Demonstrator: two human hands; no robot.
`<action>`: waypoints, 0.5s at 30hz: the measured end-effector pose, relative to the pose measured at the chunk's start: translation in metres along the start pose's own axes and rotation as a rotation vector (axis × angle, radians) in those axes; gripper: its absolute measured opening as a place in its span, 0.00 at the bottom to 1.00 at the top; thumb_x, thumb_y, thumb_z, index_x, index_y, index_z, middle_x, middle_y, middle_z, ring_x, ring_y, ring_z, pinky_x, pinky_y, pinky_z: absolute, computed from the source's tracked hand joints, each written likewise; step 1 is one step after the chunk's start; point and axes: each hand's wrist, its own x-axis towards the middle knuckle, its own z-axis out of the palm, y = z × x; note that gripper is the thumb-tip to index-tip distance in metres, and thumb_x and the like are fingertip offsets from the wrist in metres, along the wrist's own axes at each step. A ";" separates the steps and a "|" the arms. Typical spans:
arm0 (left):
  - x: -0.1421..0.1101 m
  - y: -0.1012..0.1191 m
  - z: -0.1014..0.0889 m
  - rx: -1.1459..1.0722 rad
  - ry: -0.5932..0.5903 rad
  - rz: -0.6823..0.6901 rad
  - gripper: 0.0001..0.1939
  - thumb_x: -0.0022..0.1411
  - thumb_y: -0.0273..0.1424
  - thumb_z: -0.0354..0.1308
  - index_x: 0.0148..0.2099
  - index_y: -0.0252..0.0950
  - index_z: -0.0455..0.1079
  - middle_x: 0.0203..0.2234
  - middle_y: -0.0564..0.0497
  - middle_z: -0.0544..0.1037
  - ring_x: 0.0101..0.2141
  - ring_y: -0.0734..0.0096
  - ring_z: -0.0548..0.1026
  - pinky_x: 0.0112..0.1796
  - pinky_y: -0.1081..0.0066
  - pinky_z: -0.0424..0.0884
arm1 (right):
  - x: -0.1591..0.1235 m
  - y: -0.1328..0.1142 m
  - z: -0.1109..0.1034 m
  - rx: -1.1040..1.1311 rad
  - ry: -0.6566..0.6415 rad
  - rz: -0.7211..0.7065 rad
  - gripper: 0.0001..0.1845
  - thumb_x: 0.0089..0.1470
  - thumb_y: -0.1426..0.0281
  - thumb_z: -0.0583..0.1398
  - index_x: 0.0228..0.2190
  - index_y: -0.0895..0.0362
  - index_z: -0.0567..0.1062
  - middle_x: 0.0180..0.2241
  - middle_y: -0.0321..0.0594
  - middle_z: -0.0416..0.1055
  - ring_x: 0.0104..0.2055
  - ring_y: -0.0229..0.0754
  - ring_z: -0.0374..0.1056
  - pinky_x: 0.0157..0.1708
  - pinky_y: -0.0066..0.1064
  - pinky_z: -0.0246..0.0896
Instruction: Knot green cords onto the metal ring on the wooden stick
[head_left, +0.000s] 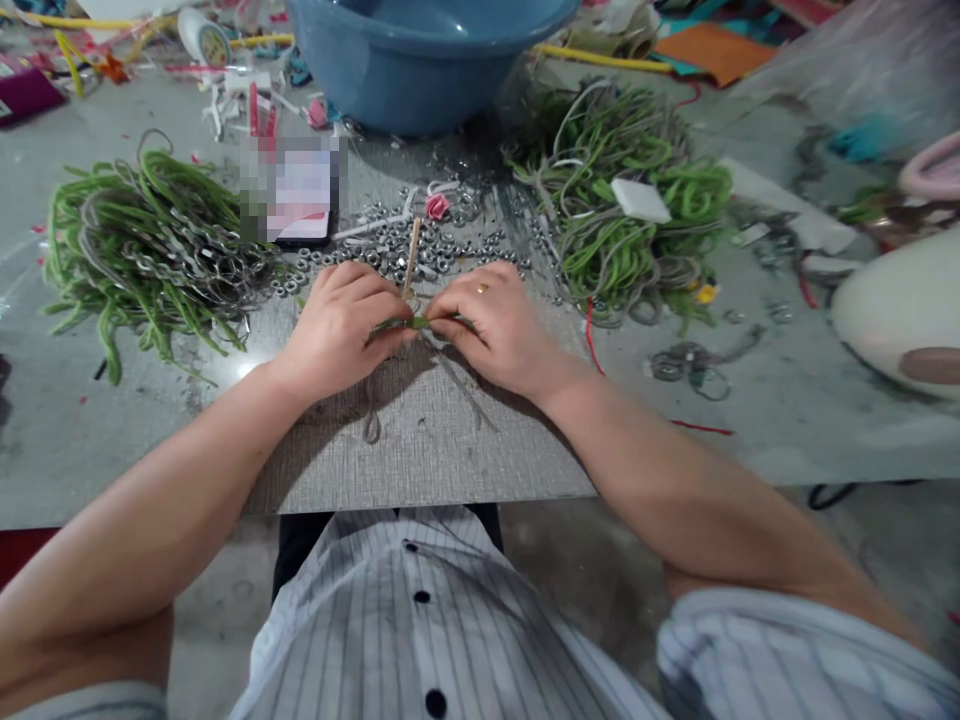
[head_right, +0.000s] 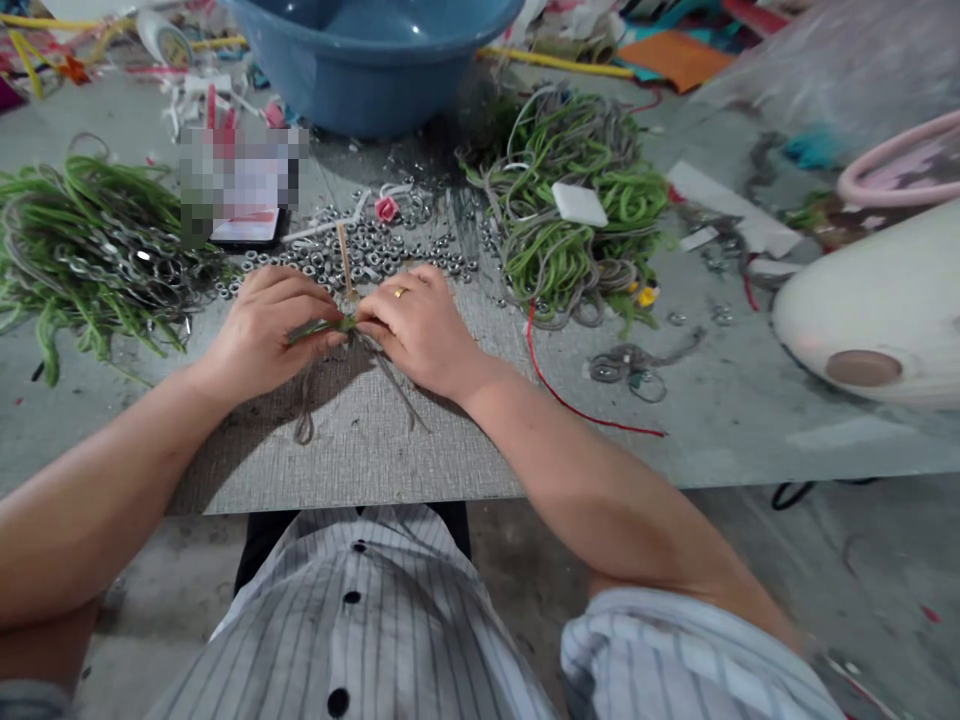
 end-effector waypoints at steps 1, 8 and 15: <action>0.000 0.000 0.000 0.011 0.003 0.008 0.14 0.67 0.41 0.51 0.36 0.38 0.73 0.34 0.48 0.79 0.40 0.61 0.72 0.43 0.60 0.64 | 0.000 0.000 0.000 -0.001 -0.007 0.001 0.25 0.65 0.53 0.44 0.32 0.53 0.74 0.32 0.40 0.76 0.39 0.44 0.68 0.47 0.41 0.51; 0.001 0.005 0.001 0.045 -0.010 -0.002 0.14 0.67 0.33 0.48 0.32 0.37 0.70 0.26 0.49 0.76 0.34 0.64 0.70 0.37 0.62 0.63 | -0.002 -0.002 0.002 -0.040 -0.017 -0.021 0.29 0.64 0.51 0.41 0.46 0.54 0.73 0.41 0.43 0.76 0.44 0.45 0.68 0.48 0.41 0.49; 0.002 0.015 0.000 0.011 -0.046 -0.048 0.15 0.67 0.34 0.46 0.30 0.37 0.69 0.25 0.49 0.75 0.33 0.64 0.70 0.36 0.62 0.63 | -0.003 -0.008 0.006 -0.026 -0.048 -0.023 0.26 0.65 0.55 0.43 0.44 0.49 0.77 0.33 0.40 0.76 0.41 0.46 0.66 0.49 0.44 0.49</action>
